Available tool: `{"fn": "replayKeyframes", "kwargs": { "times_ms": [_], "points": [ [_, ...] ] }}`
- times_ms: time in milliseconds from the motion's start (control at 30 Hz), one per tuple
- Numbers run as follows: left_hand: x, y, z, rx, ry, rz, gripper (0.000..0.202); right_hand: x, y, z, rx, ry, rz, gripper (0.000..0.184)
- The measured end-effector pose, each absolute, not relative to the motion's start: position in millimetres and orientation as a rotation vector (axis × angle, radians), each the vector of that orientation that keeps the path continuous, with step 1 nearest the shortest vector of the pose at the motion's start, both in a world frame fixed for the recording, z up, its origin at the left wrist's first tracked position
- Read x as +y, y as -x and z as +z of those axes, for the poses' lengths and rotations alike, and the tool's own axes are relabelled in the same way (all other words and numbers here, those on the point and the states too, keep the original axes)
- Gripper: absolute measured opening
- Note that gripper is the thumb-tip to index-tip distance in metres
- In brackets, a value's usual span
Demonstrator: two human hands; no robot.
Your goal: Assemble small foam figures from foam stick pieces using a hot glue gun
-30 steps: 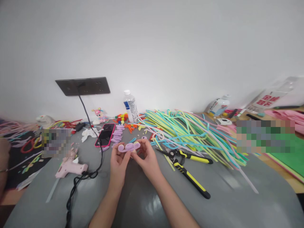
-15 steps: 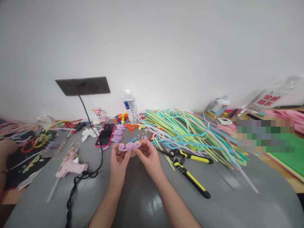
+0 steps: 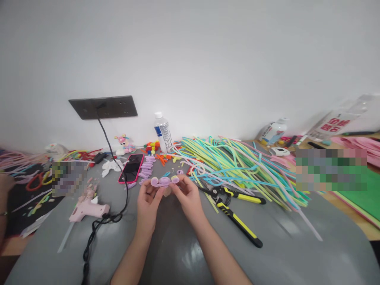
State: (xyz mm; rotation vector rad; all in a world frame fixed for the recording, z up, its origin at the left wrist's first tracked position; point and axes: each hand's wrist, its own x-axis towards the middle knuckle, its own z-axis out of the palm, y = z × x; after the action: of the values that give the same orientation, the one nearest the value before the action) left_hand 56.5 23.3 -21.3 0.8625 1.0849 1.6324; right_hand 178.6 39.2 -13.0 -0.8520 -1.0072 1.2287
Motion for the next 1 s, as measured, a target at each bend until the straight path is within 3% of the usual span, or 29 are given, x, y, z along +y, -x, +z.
{"fn": "replayKeyframes", "kwargs": {
  "times_ms": [1000],
  "points": [
    [21.5,-57.2,-19.3,1.031,-0.887,1.582,0.045,35.9,-177.2,-9.9,-1.159,0.863,0.913,0.029]
  ]
}}
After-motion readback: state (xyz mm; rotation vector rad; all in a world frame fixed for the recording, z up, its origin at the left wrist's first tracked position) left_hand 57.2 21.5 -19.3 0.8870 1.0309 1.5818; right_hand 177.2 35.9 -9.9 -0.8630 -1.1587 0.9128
